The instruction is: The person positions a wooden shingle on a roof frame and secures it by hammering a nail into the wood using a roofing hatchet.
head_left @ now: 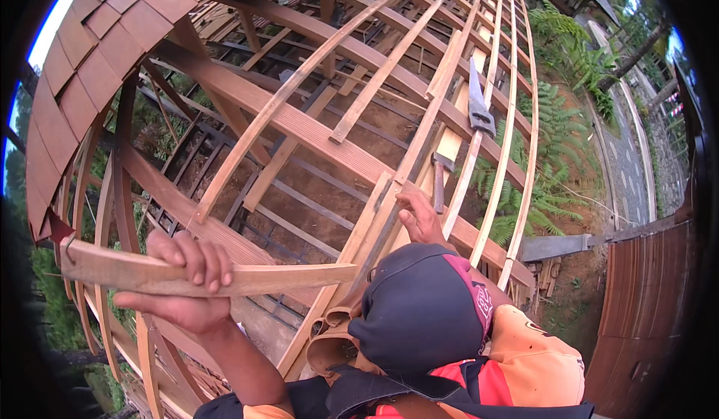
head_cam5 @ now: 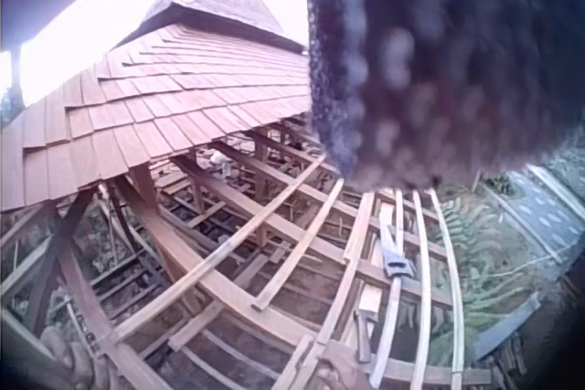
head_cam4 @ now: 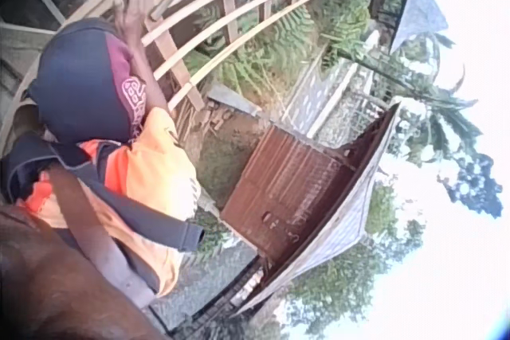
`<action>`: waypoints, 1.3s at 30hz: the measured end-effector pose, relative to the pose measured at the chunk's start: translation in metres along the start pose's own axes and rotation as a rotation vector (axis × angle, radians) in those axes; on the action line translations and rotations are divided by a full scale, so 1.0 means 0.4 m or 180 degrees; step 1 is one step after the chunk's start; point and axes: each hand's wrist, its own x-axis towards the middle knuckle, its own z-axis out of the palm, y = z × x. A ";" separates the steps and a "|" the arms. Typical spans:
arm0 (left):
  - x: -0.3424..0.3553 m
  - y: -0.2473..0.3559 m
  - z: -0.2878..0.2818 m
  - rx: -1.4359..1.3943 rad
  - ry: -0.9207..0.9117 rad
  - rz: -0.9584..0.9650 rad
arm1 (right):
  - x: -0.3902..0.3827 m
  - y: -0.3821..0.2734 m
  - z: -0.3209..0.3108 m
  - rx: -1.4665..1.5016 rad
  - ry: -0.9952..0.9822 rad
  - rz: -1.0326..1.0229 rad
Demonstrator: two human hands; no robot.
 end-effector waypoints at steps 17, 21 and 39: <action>-0.012 -0.181 -0.114 0.2424 -0.0703 -0.2616 | 0.086 0.474 -0.185 -0.0393 0.0335 0.2939; -0.018 -0.352 -0.176 0.2541 -0.0748 -0.3048 | 0.029 0.293 -0.113 -0.0716 0.1073 0.1801; 0.121 -0.765 -0.196 0.4485 -0.0168 -0.1993 | 0.337 0.027 0.104 0.1037 -0.0720 0.0720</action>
